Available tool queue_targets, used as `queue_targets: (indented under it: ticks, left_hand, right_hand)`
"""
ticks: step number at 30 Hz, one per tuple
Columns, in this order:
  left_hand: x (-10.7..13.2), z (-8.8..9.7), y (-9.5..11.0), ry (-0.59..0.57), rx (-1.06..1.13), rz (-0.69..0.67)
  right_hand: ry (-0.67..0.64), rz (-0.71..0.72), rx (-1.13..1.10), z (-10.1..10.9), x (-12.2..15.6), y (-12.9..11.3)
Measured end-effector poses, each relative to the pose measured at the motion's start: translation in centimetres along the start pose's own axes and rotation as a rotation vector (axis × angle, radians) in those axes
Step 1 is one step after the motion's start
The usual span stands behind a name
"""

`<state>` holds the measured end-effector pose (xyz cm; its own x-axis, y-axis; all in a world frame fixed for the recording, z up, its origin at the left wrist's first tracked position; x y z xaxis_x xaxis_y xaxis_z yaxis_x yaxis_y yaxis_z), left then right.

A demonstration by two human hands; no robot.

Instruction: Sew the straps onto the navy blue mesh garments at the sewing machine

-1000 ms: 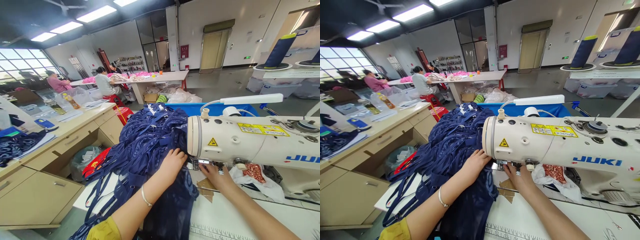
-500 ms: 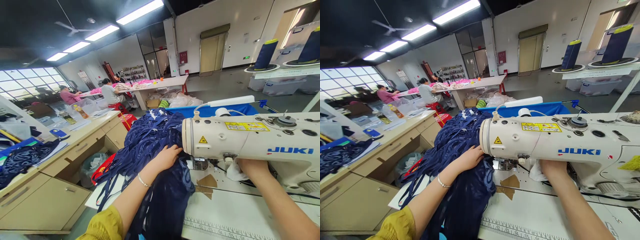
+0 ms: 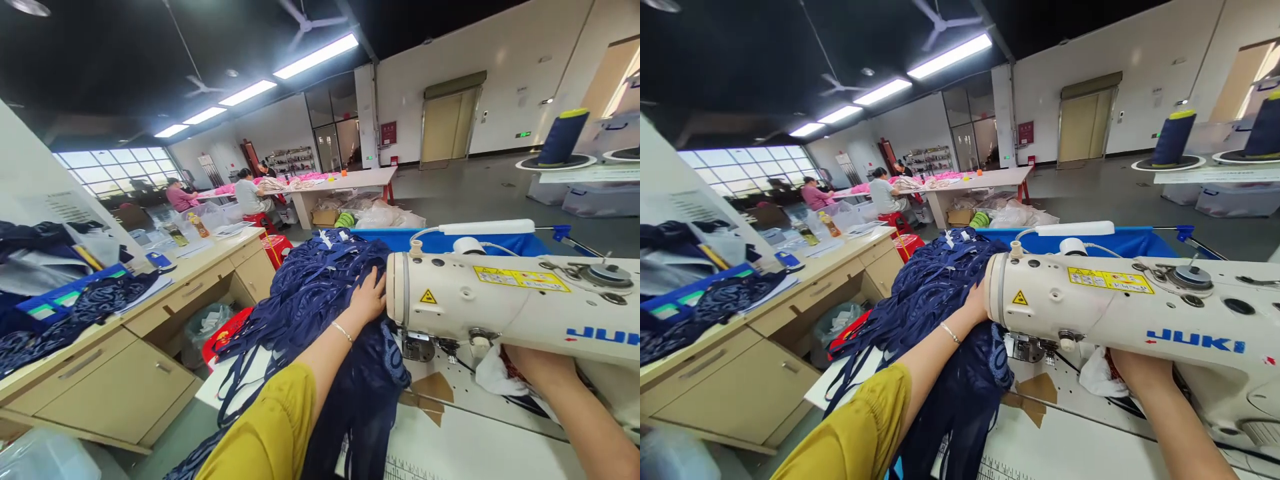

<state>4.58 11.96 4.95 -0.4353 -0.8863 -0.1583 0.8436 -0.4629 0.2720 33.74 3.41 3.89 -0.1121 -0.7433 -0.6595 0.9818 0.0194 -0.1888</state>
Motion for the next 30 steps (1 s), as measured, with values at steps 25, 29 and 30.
queue_targets:
  ticks: [25,29,30]
  left_hand:
    - [6.1,-1.2,-3.3,-0.268,-0.240,-0.052]
    - [6.1,-0.9,-2.9,-0.249,-0.270,-0.024]
    - [6.2,-0.8,-2.8,-0.255,-0.276,-0.001]
  right_hand:
    - [0.029,0.058,0.004,0.1,-0.6,-0.6]
    - [0.008,0.073,0.032,1.0,-0.9,-1.5]
    - [0.005,0.082,0.037,1.3,-1.0,-2.0]
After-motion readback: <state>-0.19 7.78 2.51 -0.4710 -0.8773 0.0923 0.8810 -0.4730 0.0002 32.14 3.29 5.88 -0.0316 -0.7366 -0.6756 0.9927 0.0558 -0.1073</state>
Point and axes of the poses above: each hand's wrist, its own x-axis away from the middle knuckle, its own z-axis out of the back of the hand, y = z × x, the point moved 8 cm from there along -x, towards the middle knuckle, and after that the axes turned 9 degrees about x, right-handed, at the moved point
